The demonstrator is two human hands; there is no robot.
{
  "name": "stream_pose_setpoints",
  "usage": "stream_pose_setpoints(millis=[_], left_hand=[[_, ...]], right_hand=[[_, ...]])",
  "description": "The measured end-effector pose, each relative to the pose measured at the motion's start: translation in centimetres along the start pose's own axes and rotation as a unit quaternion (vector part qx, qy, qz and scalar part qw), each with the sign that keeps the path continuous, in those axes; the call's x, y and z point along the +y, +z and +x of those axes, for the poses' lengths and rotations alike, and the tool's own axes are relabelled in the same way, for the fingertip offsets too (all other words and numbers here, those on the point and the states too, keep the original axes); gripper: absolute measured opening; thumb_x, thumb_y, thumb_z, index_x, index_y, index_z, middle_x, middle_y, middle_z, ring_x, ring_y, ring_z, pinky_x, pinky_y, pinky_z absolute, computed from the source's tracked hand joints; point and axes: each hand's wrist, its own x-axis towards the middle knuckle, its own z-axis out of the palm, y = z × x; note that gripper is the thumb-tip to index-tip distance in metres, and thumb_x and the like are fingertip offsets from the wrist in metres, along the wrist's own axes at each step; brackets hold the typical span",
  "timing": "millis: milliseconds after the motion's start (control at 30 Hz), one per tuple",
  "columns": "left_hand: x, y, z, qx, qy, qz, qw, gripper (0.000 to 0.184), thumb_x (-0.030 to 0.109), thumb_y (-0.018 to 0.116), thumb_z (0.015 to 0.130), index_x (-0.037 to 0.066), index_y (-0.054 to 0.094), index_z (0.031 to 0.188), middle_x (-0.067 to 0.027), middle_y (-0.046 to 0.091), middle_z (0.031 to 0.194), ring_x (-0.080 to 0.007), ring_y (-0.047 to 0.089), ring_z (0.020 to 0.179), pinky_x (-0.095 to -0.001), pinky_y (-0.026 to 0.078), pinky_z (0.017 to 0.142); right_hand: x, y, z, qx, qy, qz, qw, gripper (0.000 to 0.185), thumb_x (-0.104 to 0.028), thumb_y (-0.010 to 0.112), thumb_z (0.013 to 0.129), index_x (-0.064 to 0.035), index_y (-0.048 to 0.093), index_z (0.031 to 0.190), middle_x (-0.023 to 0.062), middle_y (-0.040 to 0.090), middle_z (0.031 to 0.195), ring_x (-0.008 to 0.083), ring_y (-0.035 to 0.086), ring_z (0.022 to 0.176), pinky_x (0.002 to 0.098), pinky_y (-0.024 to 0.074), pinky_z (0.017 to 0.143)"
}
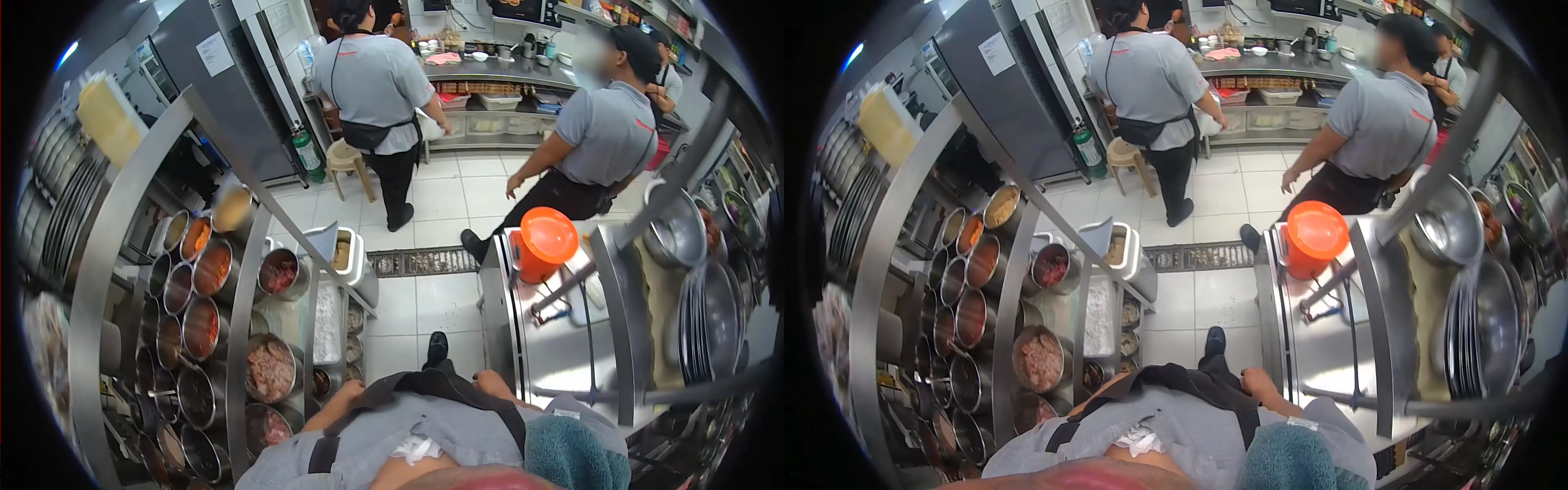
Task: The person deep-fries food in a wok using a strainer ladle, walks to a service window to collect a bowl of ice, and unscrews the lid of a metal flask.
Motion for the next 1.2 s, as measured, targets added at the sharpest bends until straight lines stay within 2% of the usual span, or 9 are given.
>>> stream_pose_setpoints(millis=[100,167,267,400,467,500,600,933,1200], left_hand=[[-2.1,-4.8,-0.9,-0.091,-0.007,-0.097,0.991,0.047,0.027,0.064,0.069,0.008,0.061,0.113,-0.0144,0.064,0.105,-0.0264,0.061,0.097,-0.033,0.05,0.082],[-3.4,-7.3,-1.2,0.04,0.388,0.258,0.884,0.045,0.025,0.064,0.07,0.006,0.061,0.111,-0.0147,0.063,0.107,-0.0246,0.061,0.096,-0.0327,0.05,0.079],[2.1,-10.9,-4.7,-0.032,-0.198,-0.284,0.938,0.039,0.022,0.062,0.072,0.004,0.063,0.106,-0.0152,0.062,0.107,-0.0254,0.061,0.096,-0.0329,0.05,0.077],[-1.4,-5.0,-0.2,0.002,0.198,0.22,0.955,0.014,0.015,0.062,0.065,0.006,0.066,0.075,-0.0162,0.065,0.081,-0.0334,0.062,0.077,-0.0412,0.051,0.066],[1.7,-7.4,-3.0,0.055,0.23,0.102,0.966,0.02,0.02,0.063,0.062,0.006,0.067,0.077,-0.0199,0.064,0.085,-0.0366,0.062,0.082,-0.043,0.049,0.071],[4.6,-8.7,-3.1,0.015,0.013,-0.056,0.998,0.027,0.024,0.061,0.064,0.004,0.067,0.081,-0.0213,0.063,0.087,-0.0377,0.061,0.083,-0.0433,0.049,0.072],[6.4,-11.8,-0.4,-0.051,-0.058,-0.046,0.996,0.03,0.026,0.059,0.066,0.003,0.068,0.084,-0.0205,0.064,0.09,-0.0335,0.063,0.088,-0.0408,0.05,0.076],[10.1,-22.8,5.6,0.033,-0.024,-0.295,0.955,0.037,0.023,0.061,0.075,0.006,0.062,0.108,-0.0122,0.066,0.085,-0.0224,0.063,0.069,-0.0338,0.051,0.059],[6.4,-6.6,9.0,-0.197,0.07,0.25,0.945,0.048,0.021,0.054,0.081,0.008,0.049,0.126,-0.0132,0.064,0.101,-0.0241,0.063,0.085,-0.0384,0.052,0.063]], right_hand=[[-0.7,-3.3,9.5,0.002,-0.005,-0.04,0.999,0.027,-0.022,0.055,0.077,-0.0041,0.068,0.092,0.0219,0.064,0.089,0.0387,0.06,0.087,0.0444,0.0476,0.081],[-1.1,-6.7,15.8,0.044,-0.02,-0.035,0.998,0.025,-0.021,0.054,0.076,-0.004,0.067,0.088,0.0222,0.063,0.088,0.0393,0.06,0.085,0.045,0.0479,0.08],[-1.2,-11.1,24.5,0.109,-0.034,-0.027,0.993,0.026,-0.021,0.053,0.076,-0.0041,0.067,0.089,0.0229,0.063,0.088,0.0393,0.06,0.086,0.0447,0.0477,0.081],[-3.3,-17.5,28.6,0.107,-0.028,-0.041,0.993,0.026,-0.02,0.054,0.076,-0.0047,0.067,0.092,0.0232,0.063,0.091,0.0387,0.06,0.089,0.0446,0.0478,0.081],[-4.7,-18.9,28.3,0.135,-0.034,-0.01,0.99,0.028,-0.023,0.056,0.078,-0.0033,0.066,0.096,0.0217,0.064,0.091,0.0367,0.061,0.09,0.0421,0.0477,0.082],[-4.6,-18.5,28.6,0.137,-0.046,0.001,0.99,0.029,-0.023,0.058,0.078,-0.003,0.066,0.098,0.0208,0.064,0.092,0.0348,0.062,0.09,0.0403,0.0477,0.083],[-6.2,-17.3,25.5,0.128,-0.039,0.048,0.99,0.028,-0.02,0.059,0.078,-0.0031,0.066,0.099,0.0207,0.064,0.093,0.0333,0.063,0.089,0.0389,0.0488,0.081],[-4.9,-1.1,6.4,0.074,0.063,0.046,0.994,0.02,-0.019,0.055,0.078,-0.0042,0.065,0.085,0.02,0.063,0.088,0.0378,0.06,0.086,0.0462,0.0471,0.078],[-7.3,11.1,-16.6,0.112,0.246,0.11,0.956,0.021,-0.018,0.054,0.074,-0.0058,0.068,0.084,0.0164,0.065,0.081,0.0344,0.062,0.083,0.0425,0.0492,0.077]])
